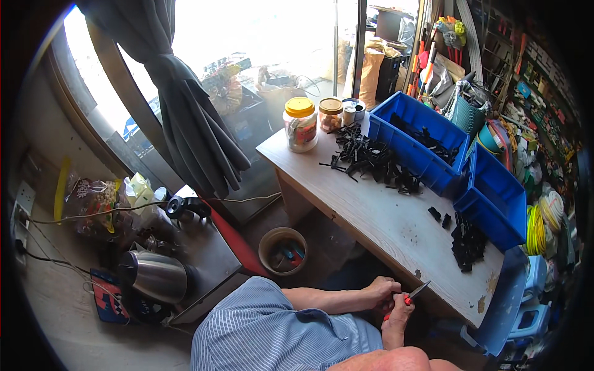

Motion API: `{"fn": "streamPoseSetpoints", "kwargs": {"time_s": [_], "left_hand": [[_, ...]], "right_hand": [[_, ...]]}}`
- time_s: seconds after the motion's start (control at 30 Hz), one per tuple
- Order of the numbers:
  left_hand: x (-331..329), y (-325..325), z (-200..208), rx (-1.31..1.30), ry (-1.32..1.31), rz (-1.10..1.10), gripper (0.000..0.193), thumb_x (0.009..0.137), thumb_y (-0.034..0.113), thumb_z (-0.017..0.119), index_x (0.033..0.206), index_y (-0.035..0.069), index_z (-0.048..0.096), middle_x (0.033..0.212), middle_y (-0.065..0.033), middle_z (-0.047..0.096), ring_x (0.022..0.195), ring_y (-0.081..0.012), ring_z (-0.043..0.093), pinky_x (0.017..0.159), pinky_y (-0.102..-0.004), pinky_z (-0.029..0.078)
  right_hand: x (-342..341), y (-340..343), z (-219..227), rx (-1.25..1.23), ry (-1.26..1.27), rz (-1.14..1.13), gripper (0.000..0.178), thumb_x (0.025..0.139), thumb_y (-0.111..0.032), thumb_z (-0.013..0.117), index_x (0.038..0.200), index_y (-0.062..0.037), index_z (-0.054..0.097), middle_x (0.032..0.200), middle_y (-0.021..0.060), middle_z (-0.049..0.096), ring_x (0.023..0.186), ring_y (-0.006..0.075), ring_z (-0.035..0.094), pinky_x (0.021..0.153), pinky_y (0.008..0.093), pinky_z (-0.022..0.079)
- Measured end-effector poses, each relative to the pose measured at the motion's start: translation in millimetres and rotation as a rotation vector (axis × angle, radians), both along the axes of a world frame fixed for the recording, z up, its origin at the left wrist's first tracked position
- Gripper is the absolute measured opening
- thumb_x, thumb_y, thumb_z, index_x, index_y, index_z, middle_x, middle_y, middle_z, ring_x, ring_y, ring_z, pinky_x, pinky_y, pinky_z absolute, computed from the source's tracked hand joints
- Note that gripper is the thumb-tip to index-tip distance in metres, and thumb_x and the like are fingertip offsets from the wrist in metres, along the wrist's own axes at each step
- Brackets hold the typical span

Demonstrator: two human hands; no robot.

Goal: Assembling small black plastic components using a hand tool at a workbench.

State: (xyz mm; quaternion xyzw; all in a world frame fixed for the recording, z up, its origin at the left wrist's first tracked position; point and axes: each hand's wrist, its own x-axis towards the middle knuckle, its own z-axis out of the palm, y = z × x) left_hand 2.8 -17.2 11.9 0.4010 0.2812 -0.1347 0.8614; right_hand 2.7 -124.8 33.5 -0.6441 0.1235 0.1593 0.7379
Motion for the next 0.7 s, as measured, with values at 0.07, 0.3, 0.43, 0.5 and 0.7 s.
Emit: {"fn": "streamPoseSetpoints", "kwargs": {"time_s": [0.07,0.3,0.43,0.5,0.7], "left_hand": [[-1.5,-2.1,-11.7,-0.025,0.027,0.004,0.015,0.083,0.018,0.063,0.086,0.005,0.057,0.059,-0.0077,0.057,0.043,-0.0199,0.057,0.038,-0.0330,0.045],[-7.5,10.8,-4.3,-0.073,-0.040,-0.051,0.012,0.090,0.016,0.059,0.090,0.005,0.056,0.060,-0.0069,0.057,0.041,-0.0185,0.054,0.039,-0.0303,0.045],[-13.8,30.0,-7.7,0.167,-0.358,-0.188,0.026,0.097,0.021,0.056,0.112,0.000,0.058,0.078,-0.0083,0.065,0.059,-0.0152,0.061,0.048,-0.0269,0.049],[-19.4,36.5,-4.6,0.297,-0.457,-0.217,0.038,0.098,0.026,0.055,0.124,-0.002,0.057,0.087,-0.0102,0.068,0.068,-0.0150,0.065,0.054,-0.0252,0.051],[-29.9,56.6,-10.4,0.277,-0.799,-0.303,0.049,0.098,0.015,0.059,0.142,-0.002,0.046,0.115,-0.0127,0.066,0.101,-0.0175,0.064,0.082,-0.0300,0.056]], "right_hand": [[-4.1,-5.6,11.3,-0.101,0.072,0.095,0.018,0.088,-0.020,0.062,0.095,-0.0087,0.050,0.072,0.0012,0.050,0.061,0.0099,0.049,0.055,0.0242,0.040],[1.8,-4.2,-6.0,-0.017,-0.022,0.063,0.015,0.088,-0.013,0.063,0.078,-0.0122,0.052,0.061,-0.0018,0.049,0.049,0.0086,0.047,0.045,0.0229,0.037],[14.9,-9.2,-20.1,0.093,-0.045,0.108,0.014,0.089,-0.014,0.062,0.079,-0.0124,0.052,0.062,-0.0020,0.049,0.050,0.0091,0.047,0.046,0.0237,0.038],[18.1,-9.3,-16.1,0.138,-0.030,0.067,0.013,0.090,-0.016,0.062,0.081,-0.0131,0.053,0.063,-0.0022,0.050,0.052,0.0095,0.048,0.047,0.0247,0.040],[21.0,-11.1,-25.5,0.218,0.002,0.091,0.015,0.091,-0.023,0.064,0.084,-0.0145,0.054,0.064,-0.0019,0.050,0.053,0.0097,0.049,0.048,0.0252,0.040]]}}
